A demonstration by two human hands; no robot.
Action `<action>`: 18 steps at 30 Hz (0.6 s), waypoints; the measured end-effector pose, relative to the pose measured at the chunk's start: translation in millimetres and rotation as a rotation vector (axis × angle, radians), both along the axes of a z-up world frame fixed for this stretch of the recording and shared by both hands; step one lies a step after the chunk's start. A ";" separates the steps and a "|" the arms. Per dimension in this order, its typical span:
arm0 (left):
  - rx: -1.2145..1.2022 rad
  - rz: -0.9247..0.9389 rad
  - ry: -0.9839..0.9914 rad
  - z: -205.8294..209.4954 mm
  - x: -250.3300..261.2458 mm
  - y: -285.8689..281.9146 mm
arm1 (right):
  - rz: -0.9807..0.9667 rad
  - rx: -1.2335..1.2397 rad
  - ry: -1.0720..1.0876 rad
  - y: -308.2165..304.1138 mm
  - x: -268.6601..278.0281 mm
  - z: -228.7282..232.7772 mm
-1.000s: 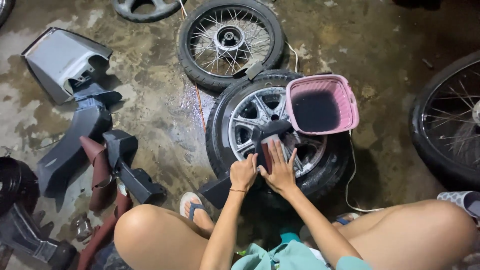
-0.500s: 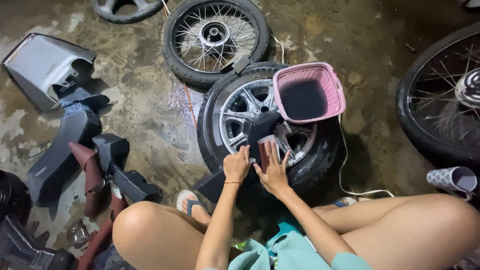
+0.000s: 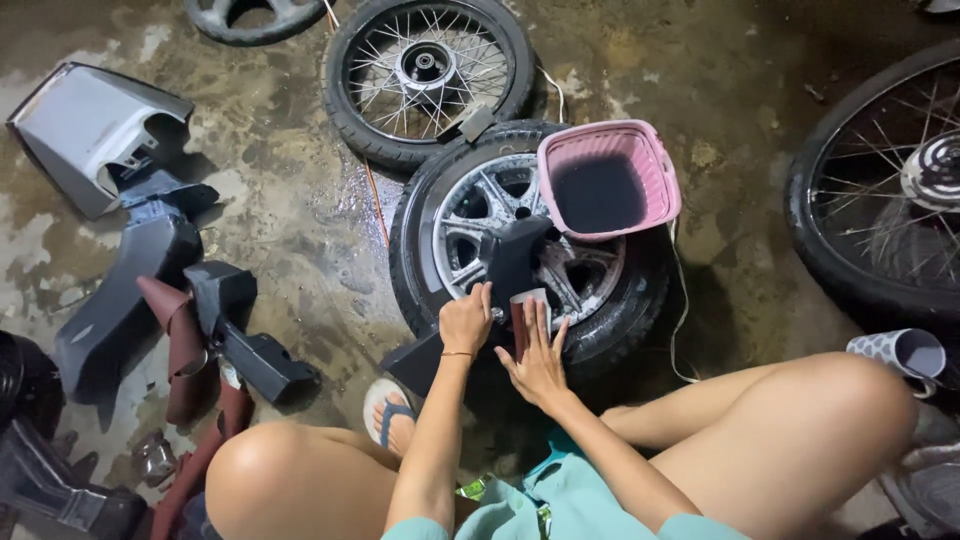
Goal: The person scrubs a motorcycle fender with a sponge, repeatedly dipping it into a pink bucket of dark liquid. The person holds the fender against a tire for stability while cleaning its surface.
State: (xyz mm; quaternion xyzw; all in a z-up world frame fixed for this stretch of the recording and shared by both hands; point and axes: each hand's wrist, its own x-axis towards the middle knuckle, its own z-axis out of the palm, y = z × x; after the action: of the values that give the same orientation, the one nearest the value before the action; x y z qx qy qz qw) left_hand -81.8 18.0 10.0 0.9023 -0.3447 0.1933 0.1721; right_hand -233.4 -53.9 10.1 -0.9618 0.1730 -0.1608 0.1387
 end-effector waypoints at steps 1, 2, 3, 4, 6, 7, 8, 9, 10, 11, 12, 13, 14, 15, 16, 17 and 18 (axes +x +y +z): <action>0.002 0.001 -0.002 2.3 0.0 0.8 | 0.001 0.002 -0.002 -1.0 5.5 1.0; -0.002 -0.002 0.004 4.3 -0.6 0.6 | -0.012 0.035 0.003 -2.8 10.5 2.0; -0.006 -0.005 0.009 5.9 -0.9 0.5 | -0.024 0.069 0.007 -4.6 15.7 2.8; -0.006 -0.004 0.012 4.6 0.2 1.2 | -0.023 0.070 0.009 -9.4 23.1 5.3; -0.005 -0.020 0.042 2.2 2.7 2.0 | 0.017 0.046 -0.029 -19.9 38.5 10.6; -0.006 -0.017 0.044 0.2 2.6 3.0 | 0.020 0.045 -0.027 -25.3 41.5 9.5; -0.004 -0.016 0.039 -1.6 2.8 2.8 | 0.032 0.017 -0.037 -31.9 45.0 8.9; -0.001 -0.015 0.034 -3.0 2.7 2.4 | 0.044 -0.011 -0.046 -38.7 48.2 8.5; -0.004 -0.011 0.032 -2.9 3.3 1.6 | 0.049 -0.014 -0.048 -41.1 52.5 9.7; -0.007 -0.008 0.031 -2.7 3.5 0.5 | 0.035 -0.008 -0.069 -43.9 56.5 11.0; -0.007 -0.009 0.029 -2.6 3.5 0.8 | 0.016 0.002 -0.090 -44.9 59.7 11.8; -0.007 -0.010 0.028 -3.8 1.9 3.8 | 0.016 0.002 -0.091 -43.3 64.1 11.1; -0.016 -0.009 0.015 -4.3 2.4 2.3 | -0.001 0.050 -0.135 -46.3 70.5 11.7; -0.025 -0.007 0.003 -3.5 3.3 0.5 | -0.018 0.097 -0.179 -49.4 77.4 13.8; -0.050 -0.009 -0.020 -1.9 4.0 -1.7 | -0.016 0.072 -0.203 -54.0 83.8 17.4; -0.039 -0.006 -0.026 -1.4 5.5 -3.1 | -0.054 0.147 -0.197 -57.6 90.9 20.5; -0.022 0.006 -0.020 -4.8 -1.9 4.0 | -0.083 0.228 -0.178 -53.4 90.5 20.1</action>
State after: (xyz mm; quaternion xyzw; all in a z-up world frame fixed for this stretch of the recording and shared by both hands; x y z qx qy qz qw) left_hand -83.7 21.9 5.2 0.8994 -0.3417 0.2065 0.1781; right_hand -142.9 -107.4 30.2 -0.9136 0.2169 -0.2304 0.2552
